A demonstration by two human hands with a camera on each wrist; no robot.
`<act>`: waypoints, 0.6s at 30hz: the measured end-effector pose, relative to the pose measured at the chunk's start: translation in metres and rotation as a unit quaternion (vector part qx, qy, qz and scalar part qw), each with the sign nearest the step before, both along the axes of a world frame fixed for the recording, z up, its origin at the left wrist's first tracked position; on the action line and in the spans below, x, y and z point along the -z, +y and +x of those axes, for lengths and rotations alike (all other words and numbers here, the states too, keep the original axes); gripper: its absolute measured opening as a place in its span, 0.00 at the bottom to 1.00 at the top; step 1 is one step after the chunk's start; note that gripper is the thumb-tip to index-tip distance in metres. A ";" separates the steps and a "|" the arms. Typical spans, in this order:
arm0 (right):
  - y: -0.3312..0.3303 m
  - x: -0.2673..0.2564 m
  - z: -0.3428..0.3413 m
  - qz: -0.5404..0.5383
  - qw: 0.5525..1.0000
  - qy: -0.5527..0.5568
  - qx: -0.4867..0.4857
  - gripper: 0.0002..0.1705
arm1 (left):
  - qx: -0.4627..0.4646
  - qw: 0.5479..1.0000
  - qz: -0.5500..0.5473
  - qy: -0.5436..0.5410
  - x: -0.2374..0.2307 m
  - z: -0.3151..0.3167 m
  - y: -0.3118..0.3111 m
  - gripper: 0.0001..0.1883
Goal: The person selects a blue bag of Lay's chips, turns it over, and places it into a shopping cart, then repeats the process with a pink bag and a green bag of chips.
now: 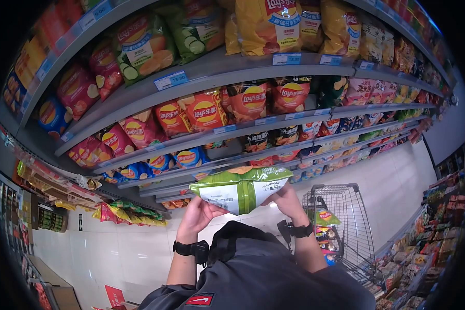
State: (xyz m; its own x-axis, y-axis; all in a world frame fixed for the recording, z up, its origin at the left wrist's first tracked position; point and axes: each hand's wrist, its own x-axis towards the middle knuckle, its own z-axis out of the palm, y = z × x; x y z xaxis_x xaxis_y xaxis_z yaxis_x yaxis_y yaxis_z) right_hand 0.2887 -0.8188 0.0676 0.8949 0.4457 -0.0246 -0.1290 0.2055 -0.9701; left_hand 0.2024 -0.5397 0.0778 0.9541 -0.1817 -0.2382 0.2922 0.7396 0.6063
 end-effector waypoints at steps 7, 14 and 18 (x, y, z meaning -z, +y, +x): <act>-0.016 0.000 0.010 -0.042 0.985 -0.165 -0.002 0.21 | 0.009 0.998 0.061 0.017 0.029 0.005 0.005 0.25; -0.032 -0.008 0.020 -0.074 0.966 -0.240 -0.066 0.31 | 0.001 0.994 0.107 -0.034 -0.013 0.025 -0.024 0.31; -0.023 -0.011 0.015 -0.007 0.985 -0.171 -0.018 0.36 | -0.051 0.982 0.173 -0.054 -0.010 0.030 -0.032 0.43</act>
State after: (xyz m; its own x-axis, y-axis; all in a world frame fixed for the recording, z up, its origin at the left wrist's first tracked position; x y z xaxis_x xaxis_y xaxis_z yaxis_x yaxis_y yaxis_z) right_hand 0.3034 -0.8423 0.0785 0.8357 0.4784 0.2696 0.1992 0.1934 -0.9607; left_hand 0.2321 -0.5715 0.0874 0.9861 -0.0101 -0.1656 0.1479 0.5055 0.8500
